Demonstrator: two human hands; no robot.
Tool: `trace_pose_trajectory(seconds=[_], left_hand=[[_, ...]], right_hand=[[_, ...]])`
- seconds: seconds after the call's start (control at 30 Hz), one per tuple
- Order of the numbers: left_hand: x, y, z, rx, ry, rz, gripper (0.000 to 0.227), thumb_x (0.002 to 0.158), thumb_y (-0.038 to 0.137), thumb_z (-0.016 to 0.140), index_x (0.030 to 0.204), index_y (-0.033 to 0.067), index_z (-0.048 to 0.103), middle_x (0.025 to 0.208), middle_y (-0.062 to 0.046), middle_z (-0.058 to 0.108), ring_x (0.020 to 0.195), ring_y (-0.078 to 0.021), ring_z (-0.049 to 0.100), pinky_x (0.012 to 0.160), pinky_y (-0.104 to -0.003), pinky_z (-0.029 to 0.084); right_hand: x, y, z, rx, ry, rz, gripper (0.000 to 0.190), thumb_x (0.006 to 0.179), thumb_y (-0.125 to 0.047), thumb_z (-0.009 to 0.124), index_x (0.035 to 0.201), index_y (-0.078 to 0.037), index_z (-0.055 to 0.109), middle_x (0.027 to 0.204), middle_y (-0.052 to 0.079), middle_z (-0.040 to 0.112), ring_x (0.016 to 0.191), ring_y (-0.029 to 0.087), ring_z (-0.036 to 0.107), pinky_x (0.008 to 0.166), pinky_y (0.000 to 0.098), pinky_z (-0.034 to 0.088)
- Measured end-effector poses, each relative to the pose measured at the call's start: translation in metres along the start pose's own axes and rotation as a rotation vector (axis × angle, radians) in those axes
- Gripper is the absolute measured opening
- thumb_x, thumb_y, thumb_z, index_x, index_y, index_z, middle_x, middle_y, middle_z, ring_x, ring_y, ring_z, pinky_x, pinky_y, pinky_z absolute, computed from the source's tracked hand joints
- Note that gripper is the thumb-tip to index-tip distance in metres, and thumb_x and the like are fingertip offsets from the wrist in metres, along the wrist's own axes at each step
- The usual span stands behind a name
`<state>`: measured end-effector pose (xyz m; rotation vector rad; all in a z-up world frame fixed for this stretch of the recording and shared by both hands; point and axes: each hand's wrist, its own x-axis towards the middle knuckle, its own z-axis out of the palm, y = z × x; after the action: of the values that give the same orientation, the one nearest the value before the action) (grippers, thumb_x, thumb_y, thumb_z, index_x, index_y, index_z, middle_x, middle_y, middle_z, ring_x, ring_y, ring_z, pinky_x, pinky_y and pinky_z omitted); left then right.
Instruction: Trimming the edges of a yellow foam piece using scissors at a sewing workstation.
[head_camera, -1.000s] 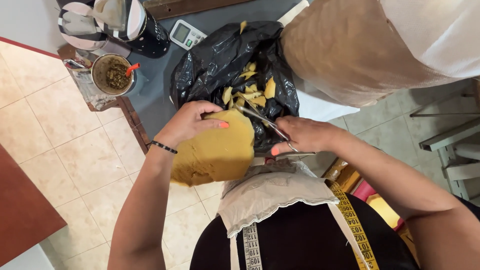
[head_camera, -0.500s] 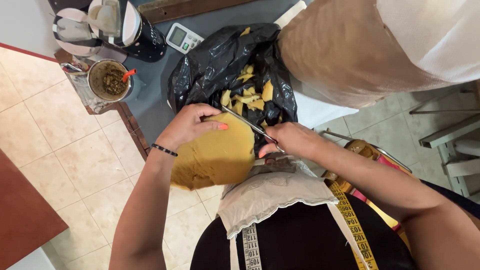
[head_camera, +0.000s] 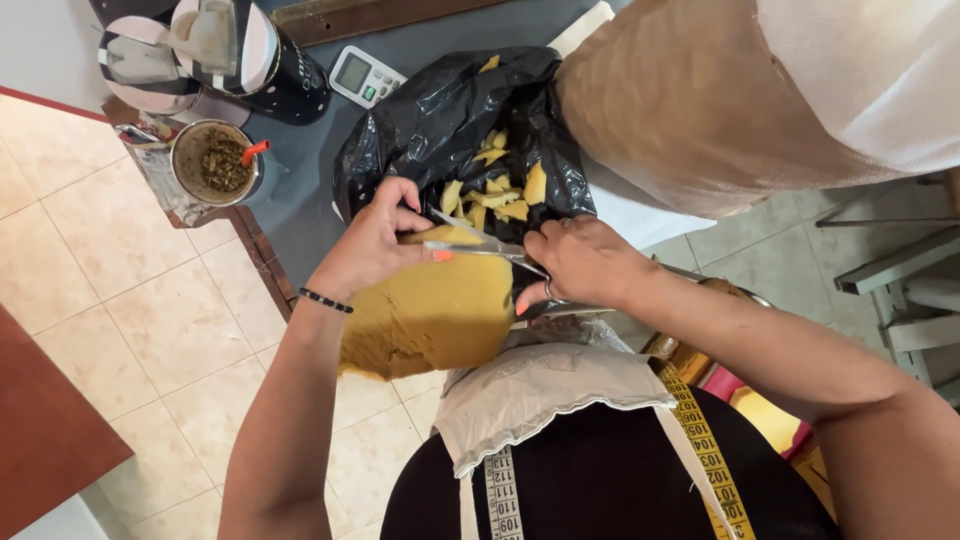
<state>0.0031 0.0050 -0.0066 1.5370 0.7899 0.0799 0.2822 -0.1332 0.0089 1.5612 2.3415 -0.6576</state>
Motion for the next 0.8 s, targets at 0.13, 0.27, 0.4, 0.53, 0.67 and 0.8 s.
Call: trace_pose_trajectory(seconds=[0.13,0.27,0.4,0.53,0.67,0.8], left_hand=[[-0.002,0.002,0.002,0.041,0.06,-0.033,0.063,0.078,0.026,0.089,0.114,0.0174,0.037,0.092,-0.003,0.079,0.09,-0.0153,0.067,0.094,-0.028,0.045],[-0.004,0.004,-0.004,0.022,0.068,-0.057,0.055,0.08,0.023,0.087,0.113,0.0168,0.044,0.092,-0.004,0.079,0.085,-0.0158,0.069,0.088,-0.028,0.05],[-0.038,0.048,-0.008,0.004,0.097,-0.072,0.053,0.08,0.018,0.085,0.118,0.0156,0.048,0.091,-0.008,0.079,0.084,-0.0181,0.07,0.086,-0.032,0.053],[-0.098,0.123,-0.015,0.374,0.226,0.209,0.045,0.084,0.02,0.082,0.12,0.0112,0.055,0.09,-0.002,0.079,0.058,-0.0057,0.059,0.051,-0.016,0.043],[-0.182,0.188,0.014,0.911,0.535,0.183,0.036,0.078,0.029,0.084,0.113,0.0269,0.074,0.092,0.005,0.073,0.081,-0.0193,0.062,0.089,-0.041,0.044],[-0.173,0.184,0.078,0.33,0.245,0.265,0.021,0.091,0.019,0.068,0.11,0.0217,0.078,0.099,0.01,0.078,0.094,-0.0048,0.072,0.091,-0.025,0.053]], right_hand=[[0.001,0.006,0.027,-0.003,0.113,-0.001,0.061,0.087,-0.074,0.048,0.096,-0.014,0.055,0.078,0.006,0.061,0.075,0.029,0.071,0.073,0.04,0.055],[-0.004,0.008,0.01,0.36,-0.113,0.085,0.052,0.085,-0.069,0.059,0.089,-0.017,0.057,0.079,0.008,0.064,0.082,0.033,0.072,0.076,0.0442,0.057],[-0.025,0.02,-0.005,0.609,-0.204,0.1,0.061,0.08,-0.074,0.066,0.091,-0.015,0.056,0.083,0.011,0.065,0.087,0.036,0.072,0.077,0.0462,0.058],[-0.054,0.015,-0.031,0.8,-0.183,0.013,0.067,0.084,-0.075,0.039,0.105,-0.014,0.057,0.092,0.006,0.063,0.086,0.027,0.064,0.076,0.0408,0.052],[-0.069,-0.007,-0.052,1.121,0.011,-0.262,0.092,0.082,-0.086,0.022,0.117,-0.01,0.058,0.102,0.004,0.07,0.092,0.015,0.07,0.083,0.0288,0.058],[-0.058,-0.027,-0.043,1.364,0.084,-0.377,0.11,0.078,-0.094,0.014,0.124,-0.003,0.056,0.14,0.018,0.057,0.102,0.023,0.069,0.074,0.0234,0.061]])
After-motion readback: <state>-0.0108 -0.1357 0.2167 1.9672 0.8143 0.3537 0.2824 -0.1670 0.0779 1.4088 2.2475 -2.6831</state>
